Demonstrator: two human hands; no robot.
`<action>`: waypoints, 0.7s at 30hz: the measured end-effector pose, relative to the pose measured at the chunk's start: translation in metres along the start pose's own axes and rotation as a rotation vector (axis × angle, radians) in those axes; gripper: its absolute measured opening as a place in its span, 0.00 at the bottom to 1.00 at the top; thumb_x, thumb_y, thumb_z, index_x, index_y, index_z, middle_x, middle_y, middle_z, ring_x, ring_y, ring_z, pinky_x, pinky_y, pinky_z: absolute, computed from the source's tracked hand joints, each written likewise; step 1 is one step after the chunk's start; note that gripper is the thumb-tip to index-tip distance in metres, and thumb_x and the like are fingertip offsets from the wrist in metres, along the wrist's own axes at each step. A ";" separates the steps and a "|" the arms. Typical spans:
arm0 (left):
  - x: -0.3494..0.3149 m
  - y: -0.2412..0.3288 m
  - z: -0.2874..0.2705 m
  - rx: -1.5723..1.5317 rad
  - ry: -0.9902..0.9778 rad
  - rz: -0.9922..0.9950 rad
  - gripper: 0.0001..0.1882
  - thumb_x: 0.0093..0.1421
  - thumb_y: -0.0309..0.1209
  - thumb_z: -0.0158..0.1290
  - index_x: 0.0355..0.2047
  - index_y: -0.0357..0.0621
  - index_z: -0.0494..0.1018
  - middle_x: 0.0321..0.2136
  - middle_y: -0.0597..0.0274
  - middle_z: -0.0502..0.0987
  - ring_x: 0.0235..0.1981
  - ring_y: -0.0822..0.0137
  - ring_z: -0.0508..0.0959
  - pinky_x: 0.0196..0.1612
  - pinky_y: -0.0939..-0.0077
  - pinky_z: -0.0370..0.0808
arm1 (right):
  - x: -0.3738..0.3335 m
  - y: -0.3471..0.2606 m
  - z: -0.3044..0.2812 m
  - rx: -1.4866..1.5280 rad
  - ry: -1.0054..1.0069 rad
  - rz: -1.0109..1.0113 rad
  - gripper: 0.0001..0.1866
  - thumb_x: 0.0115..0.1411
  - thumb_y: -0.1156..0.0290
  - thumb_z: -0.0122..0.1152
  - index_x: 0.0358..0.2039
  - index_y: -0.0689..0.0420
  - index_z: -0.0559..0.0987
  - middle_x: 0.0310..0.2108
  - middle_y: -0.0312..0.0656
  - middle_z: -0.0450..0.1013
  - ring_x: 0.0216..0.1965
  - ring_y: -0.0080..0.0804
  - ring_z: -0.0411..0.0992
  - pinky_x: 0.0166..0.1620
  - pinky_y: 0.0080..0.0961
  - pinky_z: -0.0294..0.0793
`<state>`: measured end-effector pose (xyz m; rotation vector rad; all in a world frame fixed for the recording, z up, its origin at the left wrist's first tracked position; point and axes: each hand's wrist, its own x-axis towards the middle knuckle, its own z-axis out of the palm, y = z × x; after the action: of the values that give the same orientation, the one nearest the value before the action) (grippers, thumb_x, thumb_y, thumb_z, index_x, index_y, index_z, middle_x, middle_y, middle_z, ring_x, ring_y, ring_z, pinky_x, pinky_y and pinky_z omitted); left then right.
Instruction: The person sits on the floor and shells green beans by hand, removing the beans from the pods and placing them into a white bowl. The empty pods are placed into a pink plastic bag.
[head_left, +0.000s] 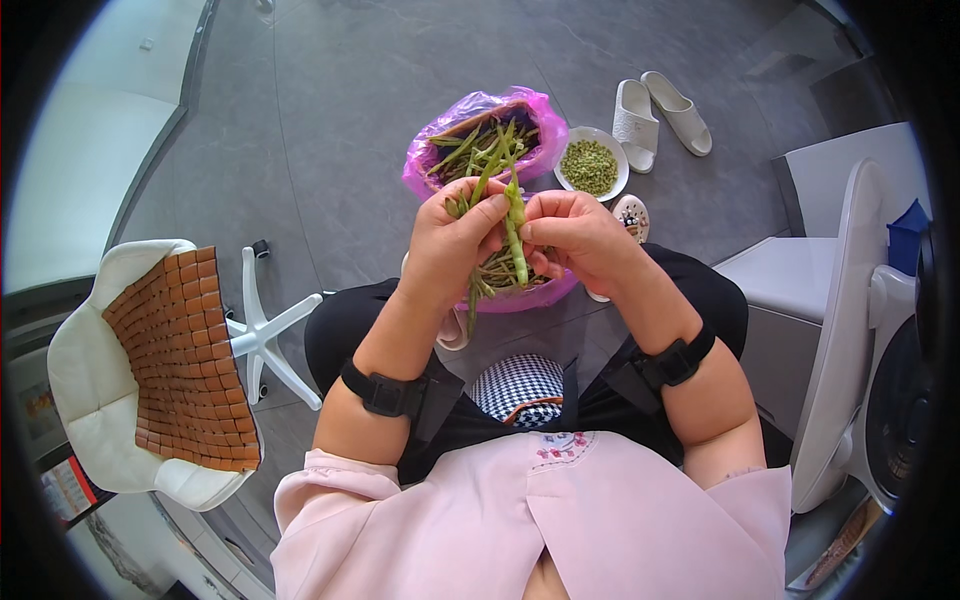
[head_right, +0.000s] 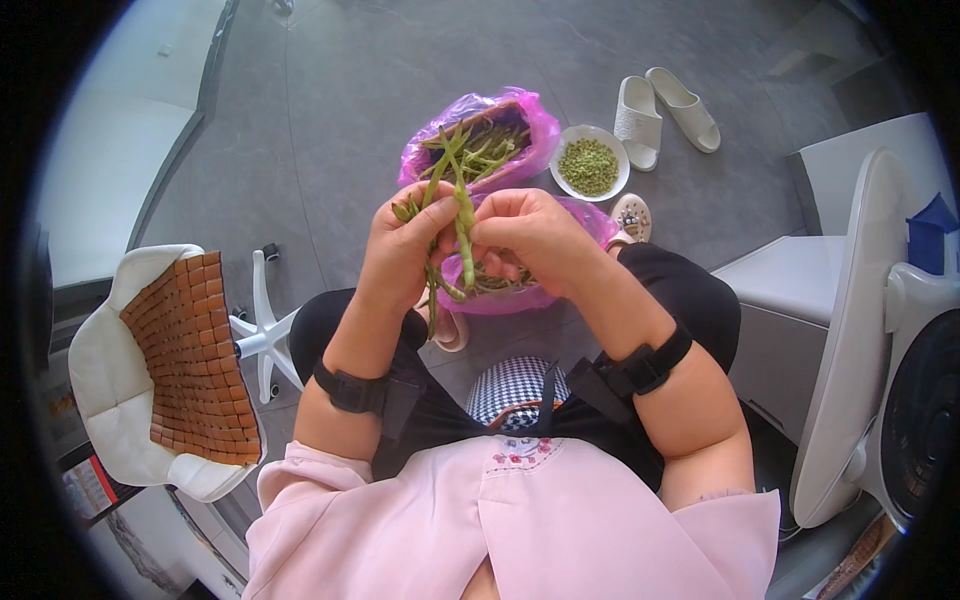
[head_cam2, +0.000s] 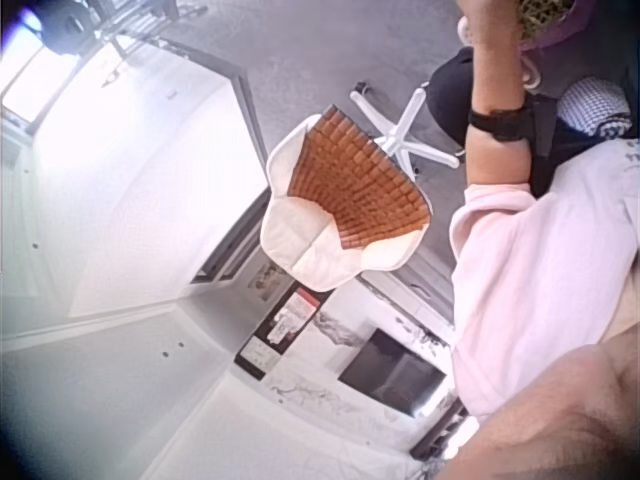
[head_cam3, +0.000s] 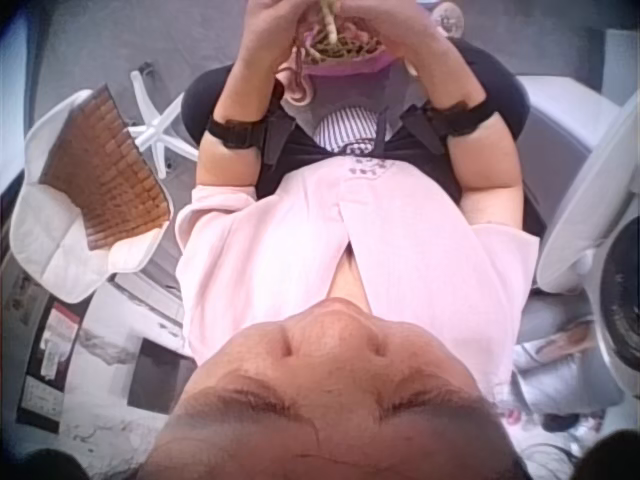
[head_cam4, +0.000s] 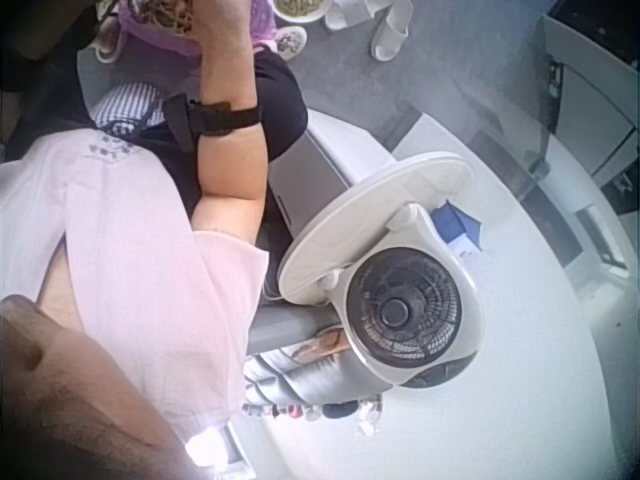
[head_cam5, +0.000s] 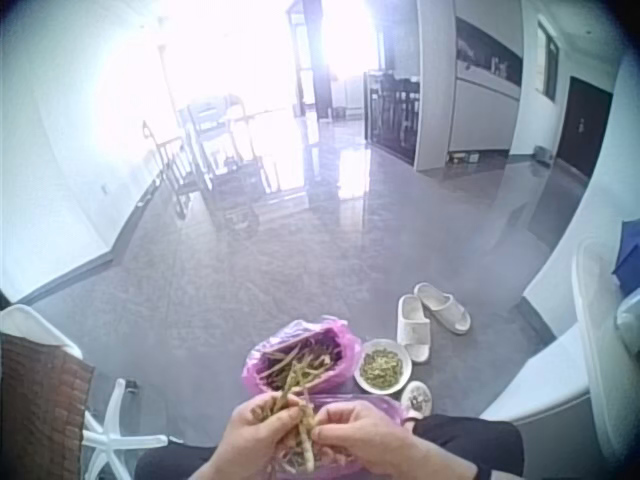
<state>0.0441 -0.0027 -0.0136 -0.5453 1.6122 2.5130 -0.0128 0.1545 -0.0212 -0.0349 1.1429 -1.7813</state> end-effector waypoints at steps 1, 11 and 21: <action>0.000 -0.001 -0.002 -0.016 -0.014 -0.009 0.07 0.55 0.29 0.53 0.33 0.40 0.70 0.24 0.69 0.72 0.19 0.84 0.68 0.22 0.92 0.65 | 0.000 -0.001 0.000 -0.007 0.001 0.002 0.02 0.48 0.76 0.54 0.25 0.61 0.73 0.19 0.38 0.70 0.16 0.19 0.67 0.16 0.12 0.61; 0.001 -0.010 0.002 0.433 0.003 0.031 0.12 0.48 0.29 0.61 0.31 0.39 0.72 0.23 0.70 0.72 0.24 0.81 0.70 0.26 0.87 0.69 | 0.000 -0.004 0.002 -0.152 0.295 -0.182 0.01 0.51 0.75 0.53 0.25 0.57 0.73 0.18 0.33 0.69 0.15 0.14 0.65 0.17 0.10 0.62; -0.003 -0.001 0.002 0.135 -0.018 -0.131 0.07 0.54 0.31 0.55 0.31 0.42 0.73 0.21 0.72 0.71 0.17 0.84 0.66 0.19 0.92 0.62 | -0.002 -0.007 0.004 -0.137 0.281 -0.188 0.04 0.50 0.75 0.52 0.28 0.59 0.74 0.21 0.35 0.70 0.17 0.16 0.65 0.18 0.12 0.62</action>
<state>0.0465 0.0002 -0.0129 -0.5893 1.6662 2.2899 -0.0145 0.1539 -0.0133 0.0287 1.5040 -1.9123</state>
